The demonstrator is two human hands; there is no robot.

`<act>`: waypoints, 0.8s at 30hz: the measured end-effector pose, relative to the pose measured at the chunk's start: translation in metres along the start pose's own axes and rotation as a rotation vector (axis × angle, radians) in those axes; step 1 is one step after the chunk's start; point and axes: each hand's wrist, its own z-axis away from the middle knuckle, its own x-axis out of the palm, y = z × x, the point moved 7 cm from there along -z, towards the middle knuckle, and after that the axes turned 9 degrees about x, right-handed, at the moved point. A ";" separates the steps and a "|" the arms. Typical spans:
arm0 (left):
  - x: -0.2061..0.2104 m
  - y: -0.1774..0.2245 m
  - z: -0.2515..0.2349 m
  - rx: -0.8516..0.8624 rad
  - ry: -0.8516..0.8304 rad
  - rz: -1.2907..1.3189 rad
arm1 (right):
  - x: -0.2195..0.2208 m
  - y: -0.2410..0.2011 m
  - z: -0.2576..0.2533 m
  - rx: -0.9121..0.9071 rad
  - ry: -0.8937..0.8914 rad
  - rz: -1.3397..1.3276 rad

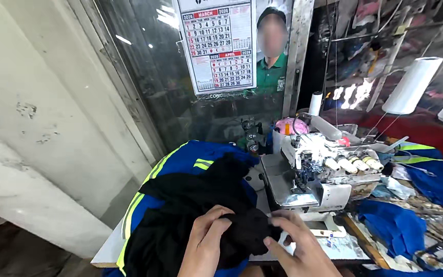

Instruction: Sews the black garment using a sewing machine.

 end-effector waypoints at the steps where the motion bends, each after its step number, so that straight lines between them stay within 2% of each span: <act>1: -0.002 0.000 0.000 -0.010 -0.008 -0.004 | 0.004 0.003 -0.007 -0.018 -0.056 -0.096; 4: -0.016 0.004 -0.002 -0.018 -0.007 -0.085 | 0.004 -0.003 -0.016 0.030 -0.254 -0.652; 6: -0.025 0.004 -0.002 -0.041 0.034 -0.201 | 0.001 -0.005 -0.014 0.195 -0.227 -0.953; 8: -0.034 0.002 -0.006 -0.029 0.093 -0.332 | -0.005 -0.002 -0.014 0.292 -0.140 -1.115; 12: -0.034 0.001 -0.012 0.004 0.123 -0.293 | -0.007 0.004 -0.025 0.288 -0.079 -0.950; 15: -0.030 0.005 -0.017 -0.038 0.104 -0.186 | -0.006 0.010 -0.030 0.313 -0.130 -0.838; 19: -0.030 0.001 -0.021 -0.118 0.123 -0.014 | -0.005 0.004 -0.028 0.414 -0.180 -1.065; 21: -0.032 0.007 -0.024 -0.103 0.135 -0.052 | -0.003 -0.001 -0.026 0.440 -0.205 -1.179; 24: -0.033 0.028 -0.032 -0.008 0.140 -0.139 | 0.004 -0.006 -0.025 0.355 -0.383 -1.086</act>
